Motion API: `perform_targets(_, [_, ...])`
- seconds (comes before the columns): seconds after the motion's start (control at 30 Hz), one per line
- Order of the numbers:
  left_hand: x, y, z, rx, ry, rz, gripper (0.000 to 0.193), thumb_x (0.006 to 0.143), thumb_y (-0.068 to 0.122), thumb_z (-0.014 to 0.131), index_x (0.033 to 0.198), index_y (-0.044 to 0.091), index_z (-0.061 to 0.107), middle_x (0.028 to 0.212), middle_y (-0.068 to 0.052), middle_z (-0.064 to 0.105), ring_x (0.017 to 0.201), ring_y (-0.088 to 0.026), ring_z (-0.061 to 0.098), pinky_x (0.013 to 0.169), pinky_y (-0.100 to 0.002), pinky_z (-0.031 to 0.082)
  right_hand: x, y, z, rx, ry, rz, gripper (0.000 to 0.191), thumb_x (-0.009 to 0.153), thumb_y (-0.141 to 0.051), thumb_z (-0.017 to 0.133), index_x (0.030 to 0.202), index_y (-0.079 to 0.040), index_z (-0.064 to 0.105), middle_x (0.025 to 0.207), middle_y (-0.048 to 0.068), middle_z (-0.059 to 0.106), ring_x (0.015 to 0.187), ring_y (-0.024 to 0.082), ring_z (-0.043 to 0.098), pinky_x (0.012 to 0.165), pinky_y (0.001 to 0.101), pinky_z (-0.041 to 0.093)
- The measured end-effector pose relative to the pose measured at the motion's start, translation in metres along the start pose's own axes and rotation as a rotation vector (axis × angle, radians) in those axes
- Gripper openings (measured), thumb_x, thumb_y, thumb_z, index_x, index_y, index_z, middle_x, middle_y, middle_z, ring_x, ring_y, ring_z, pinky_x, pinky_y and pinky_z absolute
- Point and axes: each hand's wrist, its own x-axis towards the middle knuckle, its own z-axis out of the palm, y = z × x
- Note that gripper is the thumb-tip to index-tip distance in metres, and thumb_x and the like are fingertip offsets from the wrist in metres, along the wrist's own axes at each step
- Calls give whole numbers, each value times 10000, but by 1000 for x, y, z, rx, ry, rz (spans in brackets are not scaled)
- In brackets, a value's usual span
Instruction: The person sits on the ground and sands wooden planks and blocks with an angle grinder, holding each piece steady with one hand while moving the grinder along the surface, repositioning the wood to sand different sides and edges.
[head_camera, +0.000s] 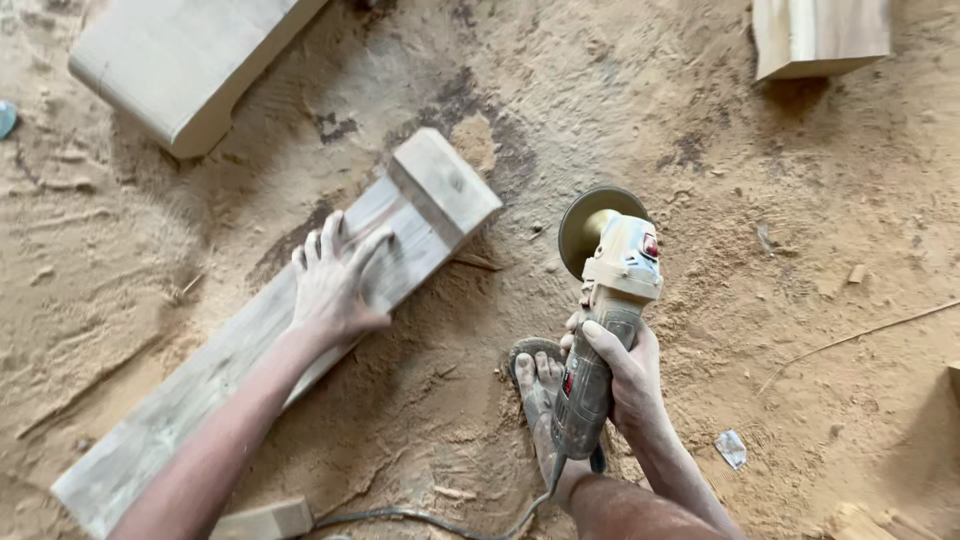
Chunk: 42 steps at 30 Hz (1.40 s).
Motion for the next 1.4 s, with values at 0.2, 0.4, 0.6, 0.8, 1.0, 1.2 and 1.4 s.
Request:
perform_targets(0.2, [-61,14,42,18,-18,150,1199,437,382,977,1460,418,352,1639,-228,129,1475,-493,185,1209,-669,187,-8,-9,-31,-36,-49,-69,421,896,-206,700,1232,18,583,1002,122,699,849,177,709,719,336,609])
perform_targets(0.4, [-78,95,42,-171,98,131,1431,422,417,993,1605,276,200,1694,-252,10,1496,-533,40,1204,-724,87,-11,-15,-47,45,-86,-106,413,913,-200,703,1227,35,575,1018,129,695,869,181,709,750,341,615])
perform_targets(0.6, [-13,154,34,-115,21,121,1456,497,596,973,1591,246,78,1619,-300,46,1483,-551,66,1187,-728,106,-3,-13,-58,90,-66,-70,430,891,-228,713,1207,31,579,1009,133,704,854,178,721,737,349,633])
perform_targets(0.8, [-12,152,47,-241,122,136,1483,455,502,991,1579,207,70,1583,-309,121,1472,-545,147,1176,-731,134,5,-8,-68,112,-176,-22,498,859,-256,727,1223,32,546,990,135,710,840,186,732,754,362,642])
perform_targets(1.0, [-30,152,28,-258,126,175,1302,410,281,988,1480,285,246,1570,-298,158,1487,-515,165,1168,-681,237,3,-13,-78,176,-234,-16,511,859,-251,730,1234,44,547,1017,138,698,857,190,719,764,373,633])
perform_targets(1.2, [-106,136,-42,-376,265,331,1195,400,248,944,1401,216,292,1552,-326,180,1475,-546,202,1158,-706,292,8,-27,-91,210,-241,-96,513,880,-247,710,1276,20,525,1028,140,690,867,195,711,747,359,623])
perform_targets(1.4, [-130,129,-74,-351,341,356,1145,434,253,921,1358,175,248,1551,-298,210,1480,-506,271,1197,-699,307,9,-32,-93,260,-373,-40,564,861,-248,726,1300,40,523,1015,145,687,823,198,703,716,352,622])
